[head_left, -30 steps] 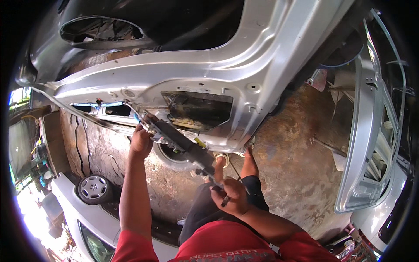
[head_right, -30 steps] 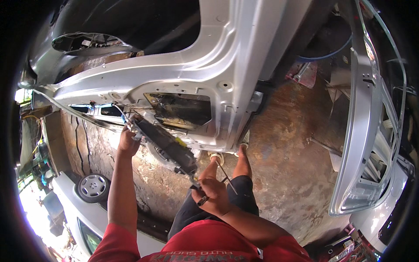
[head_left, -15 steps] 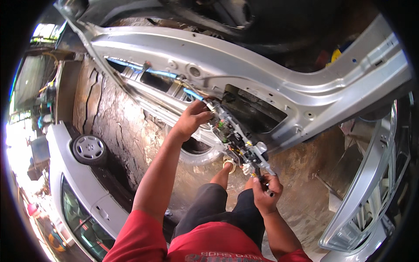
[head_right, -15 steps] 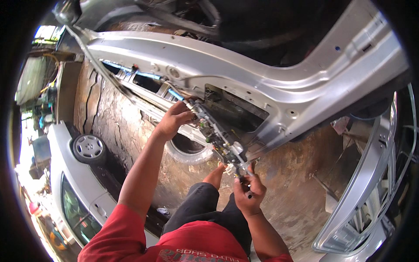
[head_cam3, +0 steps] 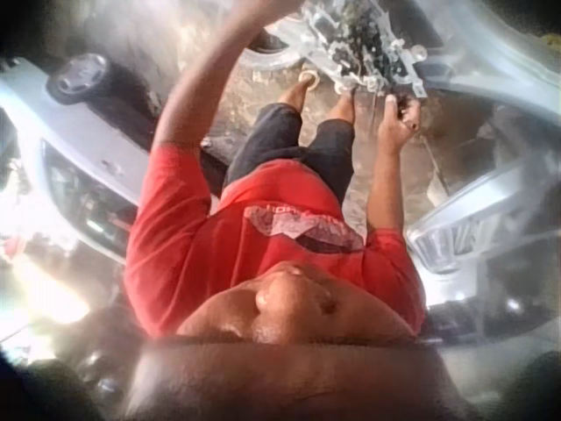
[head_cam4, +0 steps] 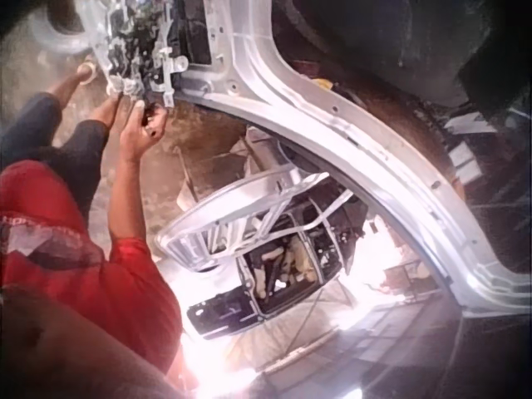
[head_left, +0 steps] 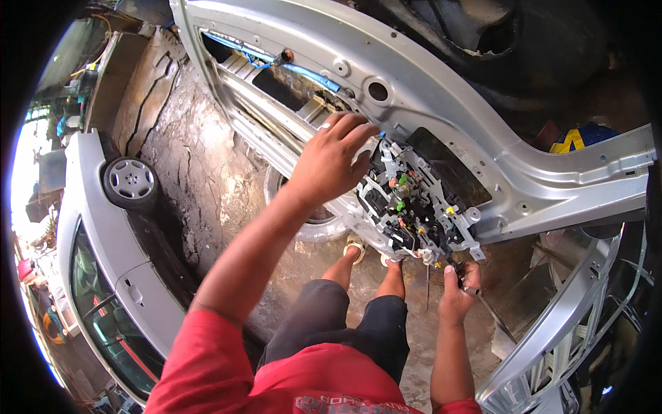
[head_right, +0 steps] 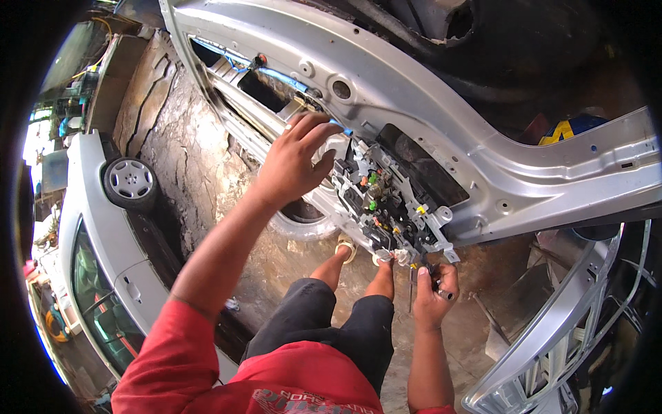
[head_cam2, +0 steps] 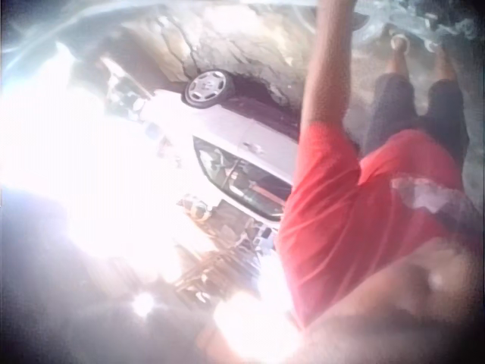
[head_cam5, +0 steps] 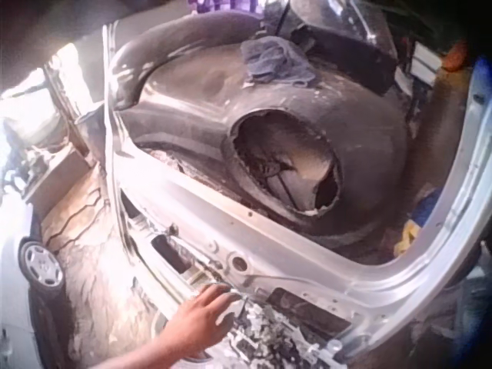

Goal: The person removes a window regulator from a car door, places it on another door, and then installs a new weather stripping seal onto the door frame. They also handle a package of clips and install them into the door.

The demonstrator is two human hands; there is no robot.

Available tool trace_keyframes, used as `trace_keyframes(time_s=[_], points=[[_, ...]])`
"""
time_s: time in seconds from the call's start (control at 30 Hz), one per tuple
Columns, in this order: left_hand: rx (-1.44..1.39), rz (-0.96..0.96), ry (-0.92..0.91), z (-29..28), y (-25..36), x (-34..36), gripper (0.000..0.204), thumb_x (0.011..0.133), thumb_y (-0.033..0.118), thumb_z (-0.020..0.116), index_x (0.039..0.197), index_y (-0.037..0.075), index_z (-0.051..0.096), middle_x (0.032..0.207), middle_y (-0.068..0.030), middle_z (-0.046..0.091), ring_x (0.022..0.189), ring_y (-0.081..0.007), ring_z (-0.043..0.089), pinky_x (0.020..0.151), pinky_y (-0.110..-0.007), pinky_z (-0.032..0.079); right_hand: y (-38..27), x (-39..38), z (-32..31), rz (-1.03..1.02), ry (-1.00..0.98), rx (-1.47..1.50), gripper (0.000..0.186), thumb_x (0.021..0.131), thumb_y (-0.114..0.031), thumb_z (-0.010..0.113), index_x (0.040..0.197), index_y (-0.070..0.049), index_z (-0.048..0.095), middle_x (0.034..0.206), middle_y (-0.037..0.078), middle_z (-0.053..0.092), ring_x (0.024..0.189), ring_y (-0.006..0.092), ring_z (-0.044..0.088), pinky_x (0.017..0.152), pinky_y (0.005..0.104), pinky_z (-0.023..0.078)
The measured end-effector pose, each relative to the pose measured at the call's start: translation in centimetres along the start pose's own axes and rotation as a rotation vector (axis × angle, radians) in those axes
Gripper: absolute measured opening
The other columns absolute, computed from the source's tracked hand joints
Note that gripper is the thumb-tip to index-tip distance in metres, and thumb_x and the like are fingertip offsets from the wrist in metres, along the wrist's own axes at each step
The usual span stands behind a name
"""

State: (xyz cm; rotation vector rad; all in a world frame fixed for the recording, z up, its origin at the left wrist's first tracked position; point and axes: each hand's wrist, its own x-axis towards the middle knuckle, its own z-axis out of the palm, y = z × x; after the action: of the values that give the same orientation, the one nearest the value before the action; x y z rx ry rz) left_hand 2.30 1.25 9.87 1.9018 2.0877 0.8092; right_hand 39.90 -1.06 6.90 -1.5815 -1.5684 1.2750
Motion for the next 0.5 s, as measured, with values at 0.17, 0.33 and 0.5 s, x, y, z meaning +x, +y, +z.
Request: trace_keyframes(time_s=[0.17,0.33,0.5], points=[[0.096,0.14,-0.428,-0.6,-0.9,3.8,0.043,0.095,0.027,0.065,0.132,0.008,0.063,0.13,-0.0161,0.065,0.123,-0.0358,0.061,0.106,-0.047,0.051,0.5,0.3,-0.4,-0.004,-0.033,0.023,0.014,0.092,-0.007,0.07,0.095,-0.002,0.058,0.085,0.0,0.059,0.076,0.0082,0.051,0.07,0.0267,0.044],[0.044,0.091,-0.684,0.3,-0.5,6.2,0.034,0.102,0.033,0.058,0.118,0.005,0.065,0.112,-0.0193,0.069,0.112,-0.0396,0.066,0.099,-0.051,0.053,1.3,0.2,-0.5,-0.002,-0.019,0.034,0.015,0.093,-0.007,0.071,0.098,-0.002,0.058,0.085,-0.001,0.058,0.076,0.0082,0.051,0.07,0.0266,0.044],[-0.023,0.087,-0.724,1.3,-1.7,6.0,0.031,0.104,0.036,0.056,0.108,0.005,0.062,0.104,-0.0204,0.068,0.104,-0.0425,0.066,0.092,-0.055,0.051,1.2,-0.2,-0.2,0.006,-0.014,0.037,0.015,0.092,-0.008,0.071,0.097,-0.002,0.059,0.084,-0.001,0.057,0.076,0.008,0.05,0.071,0.0264,0.044]])
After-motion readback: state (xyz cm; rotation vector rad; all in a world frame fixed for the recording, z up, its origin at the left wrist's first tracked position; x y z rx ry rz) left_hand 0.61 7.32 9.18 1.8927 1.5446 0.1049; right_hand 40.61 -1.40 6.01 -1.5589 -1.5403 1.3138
